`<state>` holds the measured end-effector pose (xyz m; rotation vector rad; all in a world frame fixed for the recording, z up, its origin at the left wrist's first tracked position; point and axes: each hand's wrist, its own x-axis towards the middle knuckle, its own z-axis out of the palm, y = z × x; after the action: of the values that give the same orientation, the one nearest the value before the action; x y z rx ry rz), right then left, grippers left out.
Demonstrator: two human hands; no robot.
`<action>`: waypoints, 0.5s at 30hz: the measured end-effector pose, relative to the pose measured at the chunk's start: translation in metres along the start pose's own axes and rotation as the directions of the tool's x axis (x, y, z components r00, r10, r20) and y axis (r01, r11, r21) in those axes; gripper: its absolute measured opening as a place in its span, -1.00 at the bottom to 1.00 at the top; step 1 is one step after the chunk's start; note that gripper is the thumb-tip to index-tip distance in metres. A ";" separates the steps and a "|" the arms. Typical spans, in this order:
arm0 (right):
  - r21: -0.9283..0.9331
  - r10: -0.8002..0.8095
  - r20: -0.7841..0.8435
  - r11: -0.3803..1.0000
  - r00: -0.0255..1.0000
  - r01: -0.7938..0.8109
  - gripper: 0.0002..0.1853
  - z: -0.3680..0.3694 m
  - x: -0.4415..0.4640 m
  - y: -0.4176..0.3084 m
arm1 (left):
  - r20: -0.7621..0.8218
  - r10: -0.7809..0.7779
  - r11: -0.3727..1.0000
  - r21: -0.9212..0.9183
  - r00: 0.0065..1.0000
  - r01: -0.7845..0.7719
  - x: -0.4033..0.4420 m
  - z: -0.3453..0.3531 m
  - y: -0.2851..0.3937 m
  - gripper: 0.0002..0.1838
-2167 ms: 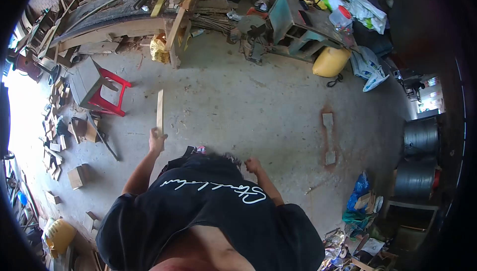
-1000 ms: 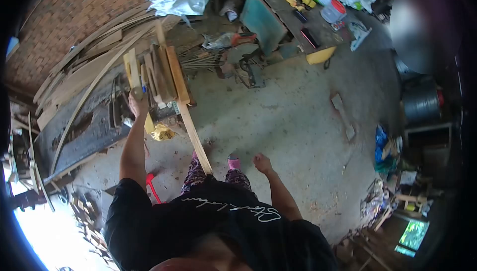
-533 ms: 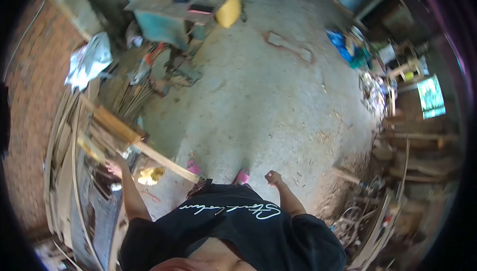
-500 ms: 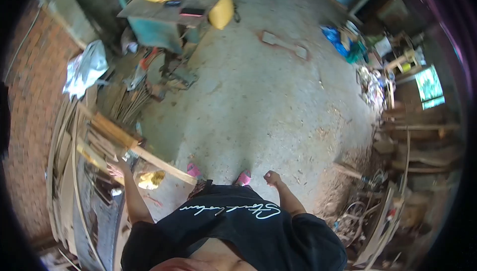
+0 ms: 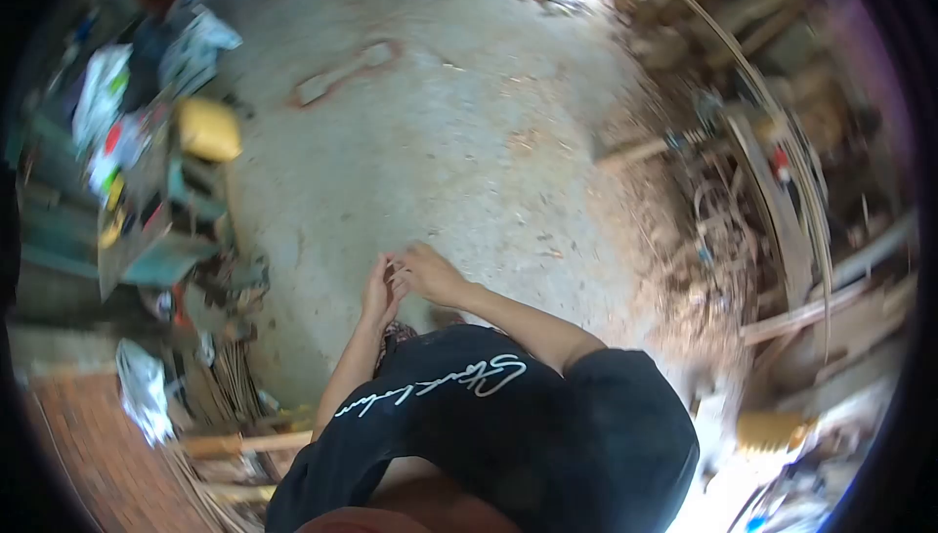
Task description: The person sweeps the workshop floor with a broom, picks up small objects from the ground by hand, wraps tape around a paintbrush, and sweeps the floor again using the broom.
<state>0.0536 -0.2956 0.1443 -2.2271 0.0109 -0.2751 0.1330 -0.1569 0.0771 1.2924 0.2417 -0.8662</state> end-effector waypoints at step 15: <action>-0.278 0.699 -0.126 0.656 0.704 -0.701 -0.67 -0.181 -0.062 0.355 | 0.477 -0.389 0.860 -0.120 0.788 0.497 0.278 0.186 0.088 -0.78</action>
<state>-0.0122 -0.6505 -0.0350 -2.3334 0.9739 0.1689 0.3236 -0.4416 0.0294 0.7849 0.2894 -1.4664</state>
